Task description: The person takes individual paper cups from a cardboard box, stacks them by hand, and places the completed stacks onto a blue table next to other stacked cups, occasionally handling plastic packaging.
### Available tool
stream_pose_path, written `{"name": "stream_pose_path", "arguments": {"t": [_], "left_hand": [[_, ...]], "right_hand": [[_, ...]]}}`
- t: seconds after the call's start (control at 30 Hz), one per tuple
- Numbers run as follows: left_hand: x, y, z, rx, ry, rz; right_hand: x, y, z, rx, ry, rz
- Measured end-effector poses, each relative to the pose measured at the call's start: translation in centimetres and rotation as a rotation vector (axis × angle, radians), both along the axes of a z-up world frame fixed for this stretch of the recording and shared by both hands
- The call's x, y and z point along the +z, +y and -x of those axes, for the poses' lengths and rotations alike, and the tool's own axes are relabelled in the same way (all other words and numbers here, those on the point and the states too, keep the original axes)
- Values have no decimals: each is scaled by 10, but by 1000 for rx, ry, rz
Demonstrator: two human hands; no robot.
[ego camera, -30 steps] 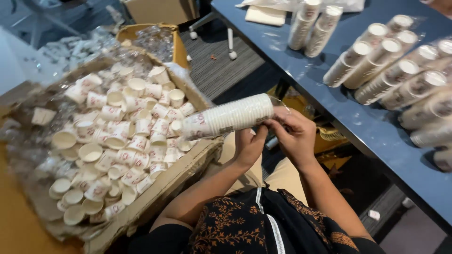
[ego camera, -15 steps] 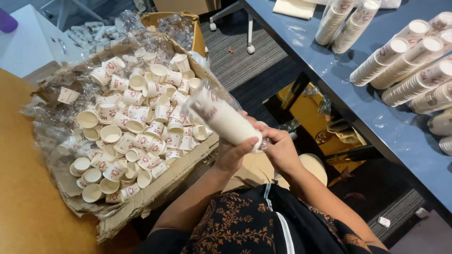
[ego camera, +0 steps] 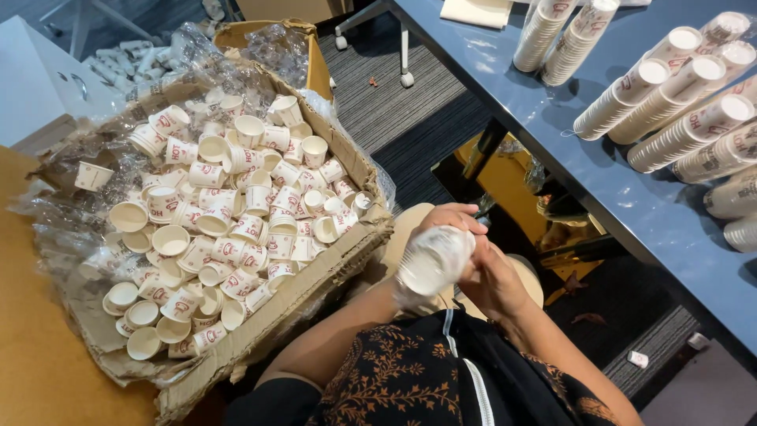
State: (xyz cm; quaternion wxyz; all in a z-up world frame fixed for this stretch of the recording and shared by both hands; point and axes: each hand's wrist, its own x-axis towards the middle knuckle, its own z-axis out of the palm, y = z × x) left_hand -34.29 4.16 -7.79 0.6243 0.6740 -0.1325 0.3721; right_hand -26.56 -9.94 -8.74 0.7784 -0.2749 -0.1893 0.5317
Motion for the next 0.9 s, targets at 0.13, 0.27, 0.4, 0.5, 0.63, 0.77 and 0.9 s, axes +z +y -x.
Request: {"name": "stream_pose_path", "arguments": {"t": [0.13, 0.27, 0.4, 0.5, 0.63, 0.77, 0.9], "left_hand": [[-9, -4, -10, 31, 115, -99], [-14, -15, -28, 46, 134, -397], [-27, -37, -53, -77, 154, -357], [-50, -52, -62, -107, 164, -281], [-62, -63, -59, -115, 298, -154], [-70, -55, -53, -25, 332, -117], [-88, -42, -50, 38, 317, -143]], "right_hand": [[-44, -14, -33, -93, 13, 242], [-54, -33, -44, -144, 68, 347], [-79, -53, -55, -352, 115, 331], [-92, -63, -66, -381, 44, 306], [-124, -69, -76, -436, -186, 455], [-65, -51, -51, -457, -171, 519], [-31, -52, -40, -326, -602, 448]]}}
